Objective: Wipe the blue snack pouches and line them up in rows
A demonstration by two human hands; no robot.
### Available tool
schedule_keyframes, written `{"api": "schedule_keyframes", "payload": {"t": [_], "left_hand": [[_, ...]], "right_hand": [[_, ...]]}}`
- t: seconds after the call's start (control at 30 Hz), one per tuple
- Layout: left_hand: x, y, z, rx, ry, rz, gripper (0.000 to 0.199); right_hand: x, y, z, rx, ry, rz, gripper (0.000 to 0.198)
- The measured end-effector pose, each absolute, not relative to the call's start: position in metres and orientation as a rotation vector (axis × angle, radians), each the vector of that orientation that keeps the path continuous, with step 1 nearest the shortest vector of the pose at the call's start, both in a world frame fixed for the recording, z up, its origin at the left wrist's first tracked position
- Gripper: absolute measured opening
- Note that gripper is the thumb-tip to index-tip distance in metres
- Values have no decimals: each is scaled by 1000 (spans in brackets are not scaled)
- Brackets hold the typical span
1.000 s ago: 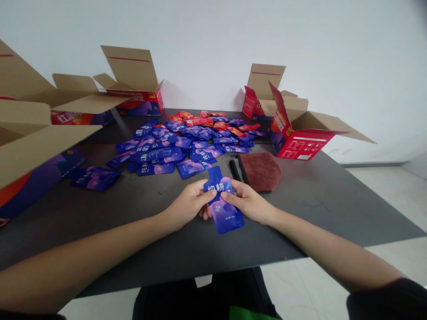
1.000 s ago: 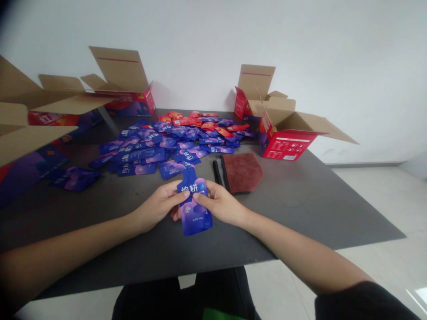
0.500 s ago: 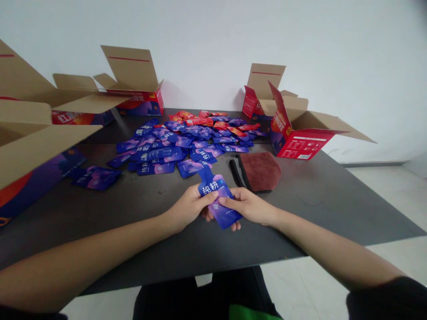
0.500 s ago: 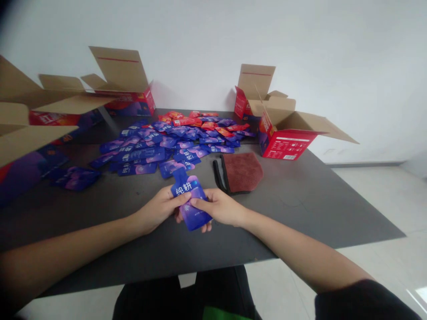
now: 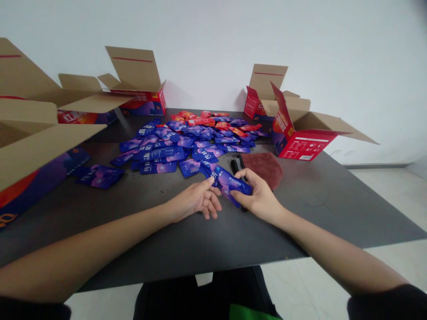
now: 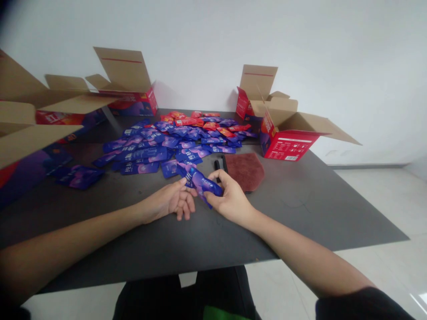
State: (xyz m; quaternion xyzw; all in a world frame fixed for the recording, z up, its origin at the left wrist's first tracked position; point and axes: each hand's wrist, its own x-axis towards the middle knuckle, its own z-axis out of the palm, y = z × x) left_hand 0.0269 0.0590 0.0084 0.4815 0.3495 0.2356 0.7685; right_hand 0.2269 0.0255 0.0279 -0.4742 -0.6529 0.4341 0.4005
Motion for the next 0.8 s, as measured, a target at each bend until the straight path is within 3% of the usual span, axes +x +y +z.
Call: {"api": "schedule_keyframes", "payload": {"t": [0.1, 0.23, 0.33, 0.47, 0.57, 0.8], "left_hand": [[26, 62, 9, 955, 644, 462, 57], [26, 59, 6, 1011, 778, 556, 36], [27, 54, 3, 1090, 869, 601, 27], [30, 42, 4, 1205, 857, 505, 35], [32, 34, 6, 1324, 856, 444, 37], [33, 34, 9, 1334, 843, 434, 45]], "right_hand": [[228, 21, 26, -1074, -2005, 793, 20], [230, 15, 28, -788, -2517, 820, 19], [232, 17, 36, -898, -2324, 891, 17], [231, 25, 37, -1099, -1966, 1019, 21], [226, 29, 28, -1055, -1998, 1149, 20], [221, 29, 24, -1038, -1890, 1133, 26]]}}
